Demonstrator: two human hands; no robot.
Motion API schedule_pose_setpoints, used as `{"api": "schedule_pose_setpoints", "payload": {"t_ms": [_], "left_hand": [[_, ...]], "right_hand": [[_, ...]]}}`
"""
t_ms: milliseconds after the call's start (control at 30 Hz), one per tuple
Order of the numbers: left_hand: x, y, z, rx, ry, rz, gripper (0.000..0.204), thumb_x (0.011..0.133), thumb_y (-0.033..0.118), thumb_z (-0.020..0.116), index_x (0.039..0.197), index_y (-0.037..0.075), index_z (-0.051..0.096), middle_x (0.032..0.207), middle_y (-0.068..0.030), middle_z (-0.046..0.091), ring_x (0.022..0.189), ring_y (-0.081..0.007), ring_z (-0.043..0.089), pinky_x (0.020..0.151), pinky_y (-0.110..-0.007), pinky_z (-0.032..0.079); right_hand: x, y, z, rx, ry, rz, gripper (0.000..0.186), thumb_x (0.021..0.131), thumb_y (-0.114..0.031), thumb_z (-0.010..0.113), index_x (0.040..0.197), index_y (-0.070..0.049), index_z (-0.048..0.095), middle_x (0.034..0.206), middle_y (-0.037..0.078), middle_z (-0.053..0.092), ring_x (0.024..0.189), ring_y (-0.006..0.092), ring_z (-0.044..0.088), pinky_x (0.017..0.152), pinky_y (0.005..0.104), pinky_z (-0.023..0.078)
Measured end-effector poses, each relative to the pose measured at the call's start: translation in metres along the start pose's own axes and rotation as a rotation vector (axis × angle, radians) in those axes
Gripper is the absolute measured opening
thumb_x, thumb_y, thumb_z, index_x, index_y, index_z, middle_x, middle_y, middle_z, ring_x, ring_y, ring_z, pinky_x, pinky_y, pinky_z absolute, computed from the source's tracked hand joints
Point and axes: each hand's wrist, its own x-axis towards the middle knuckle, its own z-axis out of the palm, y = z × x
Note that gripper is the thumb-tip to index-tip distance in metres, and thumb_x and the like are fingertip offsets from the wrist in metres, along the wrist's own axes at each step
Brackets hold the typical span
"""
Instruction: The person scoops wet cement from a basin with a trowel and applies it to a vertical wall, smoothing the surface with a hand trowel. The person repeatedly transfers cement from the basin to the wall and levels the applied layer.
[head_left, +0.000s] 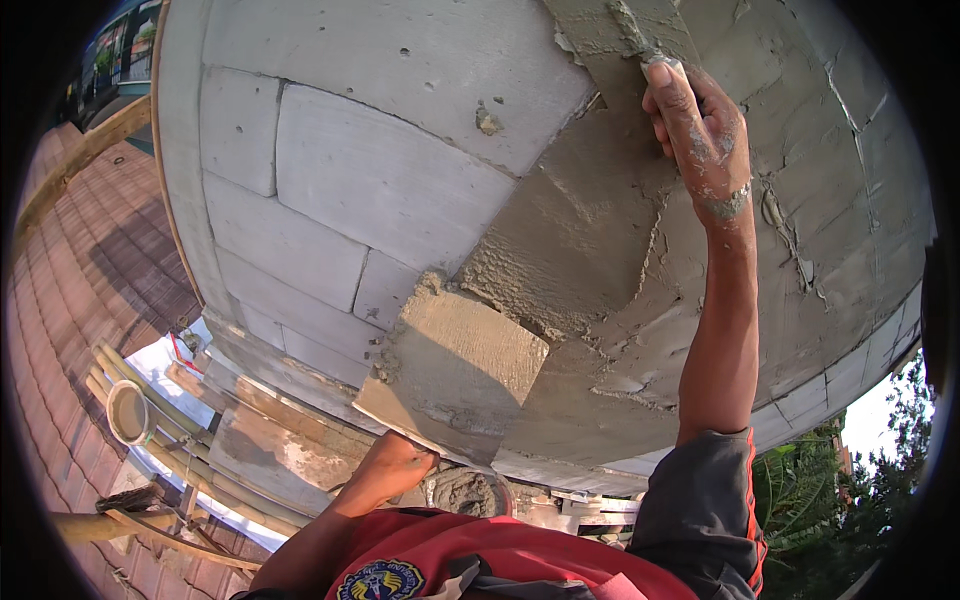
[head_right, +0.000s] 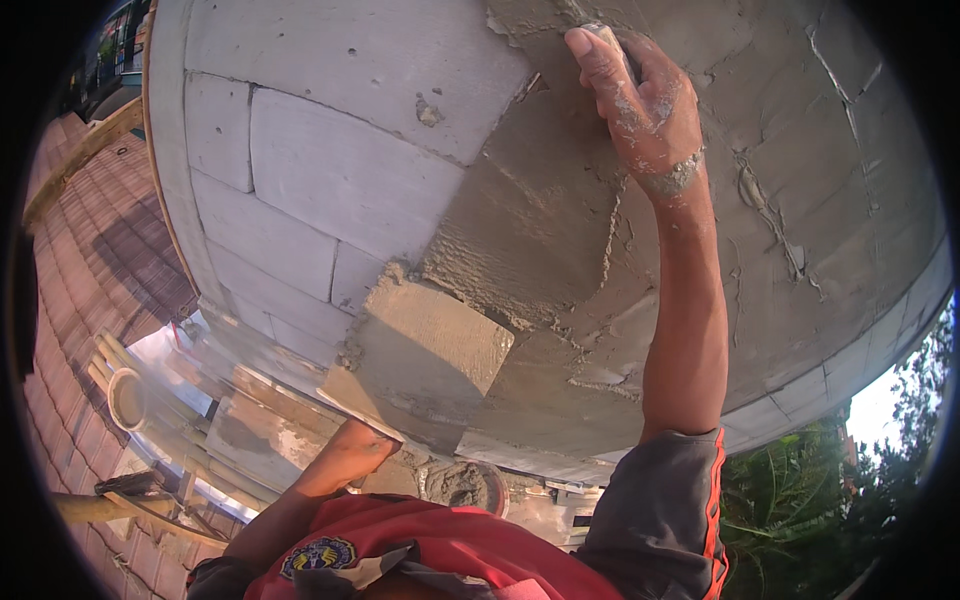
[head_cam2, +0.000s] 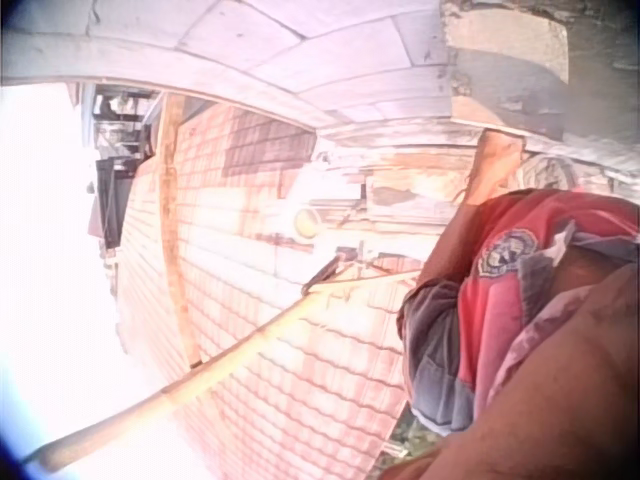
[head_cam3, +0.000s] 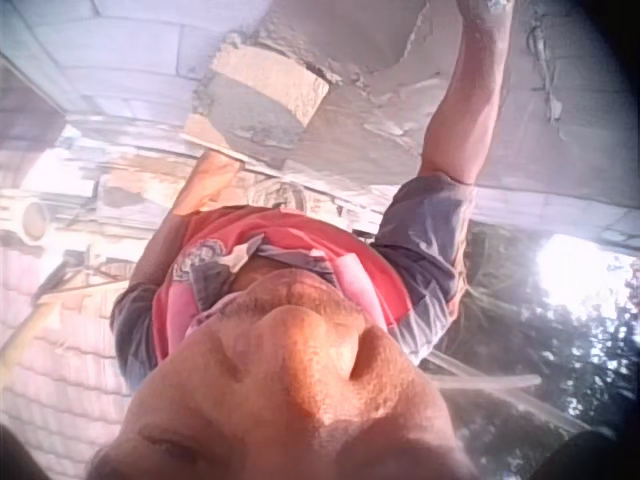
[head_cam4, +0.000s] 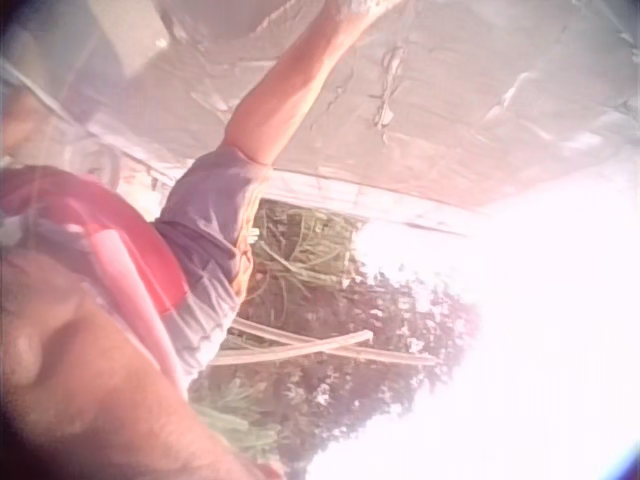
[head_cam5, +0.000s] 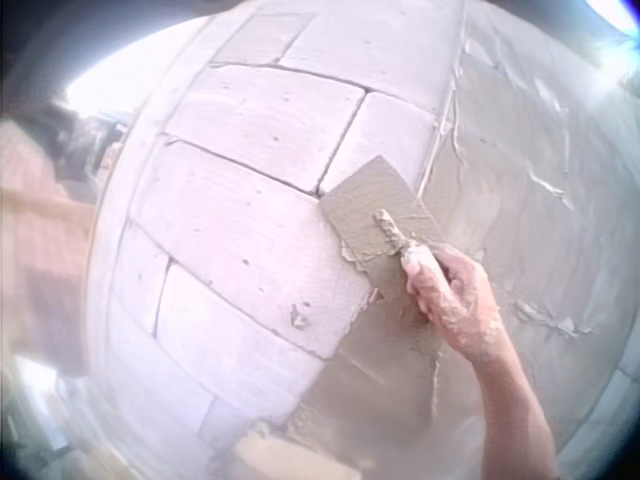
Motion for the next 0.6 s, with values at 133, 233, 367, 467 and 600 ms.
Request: {"api": "schedule_pose_setpoints", "payload": {"t_ms": [133,233,367,467,600], "left_hand": [[0.007,-0.027,0.007,0.057,0.031,0.082,0.044,0.091,0.011,0.064,0.134,0.004,0.065,0.112,-0.0116,0.067,0.078,-0.0189,0.063,0.061,-0.032,0.05],[0.013,-0.043,0.021,0.209,0.054,0.163,0.045,0.091,0.012,0.065,0.135,0.005,0.066,0.127,-0.0162,0.07,0.113,-0.0283,0.068,0.095,-0.038,0.053],[-0.015,-0.063,0.011,0.034,0.11,0.126,0.043,0.089,0.012,0.065,0.131,0.004,0.068,0.131,-0.0177,0.07,0.126,-0.0314,0.063,0.107,-0.04,0.048],[-0.015,-0.077,0.024,0.032,-0.005,-0.067,0.043,0.089,0.011,0.065,0.131,0.003,0.069,0.131,-0.0186,0.07,0.125,-0.0313,0.064,0.106,-0.039,0.048],[-0.014,-0.106,0.039,0.136,0.078,0.07,0.043,0.089,0.013,0.066,0.13,0.001,0.069,0.124,-0.0157,0.07,0.115,-0.0265,0.064,0.096,-0.039,0.052]], "right_hand": [[0.034,-0.013,-0.059,0.191,0.214,-0.091,0.055,0.106,-0.056,0.059,0.096,-0.003,0.07,0.079,0.001,0.06,0.071,0.0102,0.054,0.066,0.0271,0.044],[0.006,-0.016,-0.088,0.254,0.353,0.013,0.057,0.107,-0.056,0.055,0.096,-0.002,0.069,0.08,0.002,0.061,0.072,0.0103,0.055,0.065,0.027,0.045],[-0.106,0.02,-0.02,0.278,0.032,0.102,0.056,0.108,-0.056,0.052,0.102,-0.003,0.067,0.082,0.002,0.06,0.074,0.0084,0.053,0.066,0.0256,0.044],[-0.191,0.049,0.041,0.071,-0.256,0.052,0.064,0.099,-0.053,0.071,0.124,0.006,0.065,0.09,0.011,0.067,0.082,0.0238,0.065,0.076,0.0396,0.054],[-0.259,0.095,0.099,-0.075,-0.496,0.123,0.068,0.096,-0.056,0.073,0.124,0.006,0.064,0.094,0.021,0.069,0.085,0.0376,0.07,0.076,0.047,0.055]]}}
